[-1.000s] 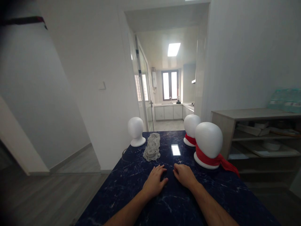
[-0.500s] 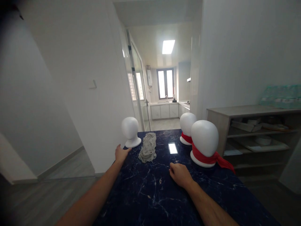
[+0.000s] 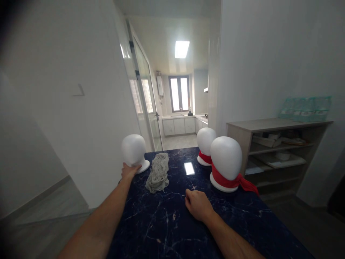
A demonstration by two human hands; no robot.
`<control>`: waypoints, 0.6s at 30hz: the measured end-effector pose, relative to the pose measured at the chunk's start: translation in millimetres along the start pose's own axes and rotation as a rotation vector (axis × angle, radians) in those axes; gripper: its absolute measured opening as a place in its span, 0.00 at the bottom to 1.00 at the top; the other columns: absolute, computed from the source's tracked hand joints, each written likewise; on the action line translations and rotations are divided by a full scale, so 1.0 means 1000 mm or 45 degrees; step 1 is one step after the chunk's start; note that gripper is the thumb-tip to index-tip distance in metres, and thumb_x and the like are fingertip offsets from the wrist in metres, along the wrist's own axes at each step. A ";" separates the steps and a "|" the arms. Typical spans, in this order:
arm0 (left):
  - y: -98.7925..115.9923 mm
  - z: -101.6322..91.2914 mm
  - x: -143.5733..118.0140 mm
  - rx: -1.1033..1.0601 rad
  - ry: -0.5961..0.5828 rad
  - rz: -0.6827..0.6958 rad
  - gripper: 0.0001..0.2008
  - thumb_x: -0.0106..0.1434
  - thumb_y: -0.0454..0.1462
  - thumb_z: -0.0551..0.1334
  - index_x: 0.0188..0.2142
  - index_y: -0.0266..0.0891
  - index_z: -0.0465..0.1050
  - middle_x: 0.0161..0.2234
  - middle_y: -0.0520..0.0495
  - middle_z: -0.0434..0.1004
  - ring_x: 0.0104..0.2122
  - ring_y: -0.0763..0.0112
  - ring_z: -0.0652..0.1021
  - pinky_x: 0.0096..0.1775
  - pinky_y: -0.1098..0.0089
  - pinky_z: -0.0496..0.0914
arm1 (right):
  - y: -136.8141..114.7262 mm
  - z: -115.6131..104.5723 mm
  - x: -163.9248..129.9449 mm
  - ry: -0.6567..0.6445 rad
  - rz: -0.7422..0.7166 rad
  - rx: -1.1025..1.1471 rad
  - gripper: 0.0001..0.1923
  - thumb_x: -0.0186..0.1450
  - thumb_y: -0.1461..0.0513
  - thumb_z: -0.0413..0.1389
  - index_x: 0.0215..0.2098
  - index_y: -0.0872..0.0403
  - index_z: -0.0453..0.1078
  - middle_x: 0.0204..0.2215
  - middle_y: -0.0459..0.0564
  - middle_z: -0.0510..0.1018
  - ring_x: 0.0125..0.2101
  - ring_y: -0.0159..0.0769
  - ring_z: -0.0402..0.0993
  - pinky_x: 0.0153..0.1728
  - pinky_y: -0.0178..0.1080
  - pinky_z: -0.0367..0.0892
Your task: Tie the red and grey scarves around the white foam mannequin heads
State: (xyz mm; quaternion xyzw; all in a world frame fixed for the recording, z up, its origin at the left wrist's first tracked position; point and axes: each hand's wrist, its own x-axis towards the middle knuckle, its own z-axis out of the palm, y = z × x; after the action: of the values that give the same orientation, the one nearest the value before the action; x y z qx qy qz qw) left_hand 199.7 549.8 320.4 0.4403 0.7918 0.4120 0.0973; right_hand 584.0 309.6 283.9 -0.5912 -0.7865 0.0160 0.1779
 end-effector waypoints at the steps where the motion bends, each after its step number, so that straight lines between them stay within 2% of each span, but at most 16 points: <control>1: 0.000 0.003 0.003 0.000 0.003 0.005 0.57 0.50 0.52 0.75 0.70 0.33 0.49 0.65 0.21 0.67 0.68 0.34 0.66 0.65 0.41 0.62 | 0.000 0.000 0.000 -0.002 0.003 0.009 0.07 0.74 0.60 0.51 0.37 0.49 0.68 0.33 0.46 0.81 0.35 0.37 0.78 0.35 0.37 0.56; 5: 0.001 0.012 0.008 -0.018 0.007 0.050 0.52 0.51 0.51 0.75 0.68 0.36 0.54 0.63 0.26 0.71 0.66 0.38 0.70 0.66 0.43 0.61 | 0.000 0.000 0.002 -0.015 0.028 0.026 0.07 0.75 0.59 0.51 0.38 0.50 0.68 0.34 0.47 0.81 0.35 0.37 0.78 0.36 0.37 0.56; 9: 0.000 0.013 0.009 -0.061 -0.015 0.085 0.47 0.55 0.48 0.73 0.67 0.36 0.55 0.61 0.30 0.76 0.63 0.44 0.75 0.64 0.49 0.66 | 0.001 0.000 0.003 -0.014 0.035 0.028 0.07 0.74 0.59 0.51 0.38 0.49 0.68 0.34 0.47 0.81 0.35 0.37 0.78 0.35 0.37 0.56; 12: -0.001 0.009 0.008 -0.091 -0.009 0.101 0.48 0.55 0.46 0.73 0.68 0.33 0.54 0.61 0.29 0.75 0.63 0.45 0.75 0.62 0.54 0.69 | 0.002 0.000 0.003 0.005 0.026 0.033 0.06 0.74 0.59 0.51 0.38 0.49 0.67 0.33 0.47 0.82 0.34 0.38 0.78 0.34 0.37 0.55; 18: -0.001 -0.009 -0.001 -0.165 0.006 0.156 0.53 0.53 0.43 0.74 0.70 0.29 0.50 0.63 0.26 0.73 0.64 0.45 0.74 0.62 0.55 0.69 | 0.000 -0.001 0.003 0.002 0.035 0.020 0.06 0.74 0.60 0.51 0.39 0.50 0.68 0.34 0.47 0.83 0.35 0.38 0.80 0.34 0.37 0.56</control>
State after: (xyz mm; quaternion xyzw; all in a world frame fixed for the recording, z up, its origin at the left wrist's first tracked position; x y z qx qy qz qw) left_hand 194.9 543.7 324.9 0.4796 0.7354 0.4685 0.0984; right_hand 583.7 312.5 285.9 -0.6005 -0.7780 0.0240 0.1830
